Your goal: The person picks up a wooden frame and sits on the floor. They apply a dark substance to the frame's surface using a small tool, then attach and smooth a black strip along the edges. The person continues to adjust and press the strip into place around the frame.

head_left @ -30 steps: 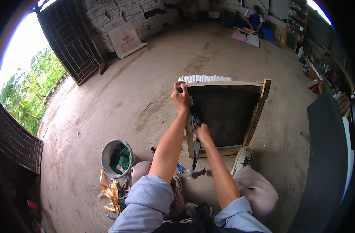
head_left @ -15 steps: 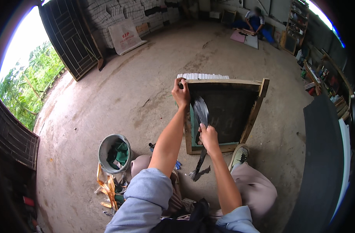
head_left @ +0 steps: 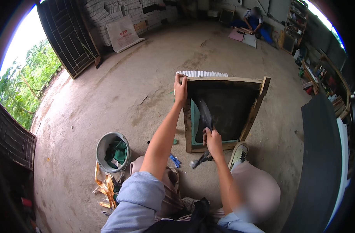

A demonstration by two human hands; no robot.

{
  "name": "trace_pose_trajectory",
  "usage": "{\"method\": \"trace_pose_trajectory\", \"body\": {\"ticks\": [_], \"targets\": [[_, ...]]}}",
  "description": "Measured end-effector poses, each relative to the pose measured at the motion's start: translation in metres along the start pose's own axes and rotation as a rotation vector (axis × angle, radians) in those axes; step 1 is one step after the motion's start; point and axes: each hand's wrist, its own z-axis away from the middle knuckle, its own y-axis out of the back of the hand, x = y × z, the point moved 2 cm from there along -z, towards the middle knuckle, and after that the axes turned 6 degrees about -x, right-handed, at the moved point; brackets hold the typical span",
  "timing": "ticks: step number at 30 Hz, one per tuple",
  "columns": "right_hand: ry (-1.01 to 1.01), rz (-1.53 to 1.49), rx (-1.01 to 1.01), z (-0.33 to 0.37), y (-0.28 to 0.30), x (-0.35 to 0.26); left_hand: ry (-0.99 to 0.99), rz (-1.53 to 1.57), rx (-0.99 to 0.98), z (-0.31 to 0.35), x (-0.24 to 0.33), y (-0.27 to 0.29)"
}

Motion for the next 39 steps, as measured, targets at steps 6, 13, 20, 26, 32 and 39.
{"method": "trace_pose_trajectory", "body": {"ticks": [6, 13, 20, 26, 32, 39], "targets": [[0.134, -0.028, 0.136, -0.008, 0.000, 0.034, 0.104, 0.313, -0.120, 0.005, 0.011, -0.002], [-0.128, -0.825, 0.080, -0.011, 0.022, 0.028, -0.017, 0.169, -0.039, 0.011, 0.018, 0.001], [0.176, -0.556, 0.638, -0.010, 0.091, 0.036, -0.045, 0.172, -0.044, 0.012, 0.015, -0.001], [0.183, 0.048, 0.146, -0.070, 0.034, -0.030, -0.089, 0.125, -0.082, 0.016, 0.034, -0.010], [0.361, 0.109, 0.304, -0.128, -0.009, -0.011, -0.124, 0.160, -0.074, 0.014, 0.034, -0.020], [0.250, 0.526, 0.156, -0.135, -0.009, -0.047, -0.047, -0.026, 0.019, 0.003, 0.030, -0.008]]}}
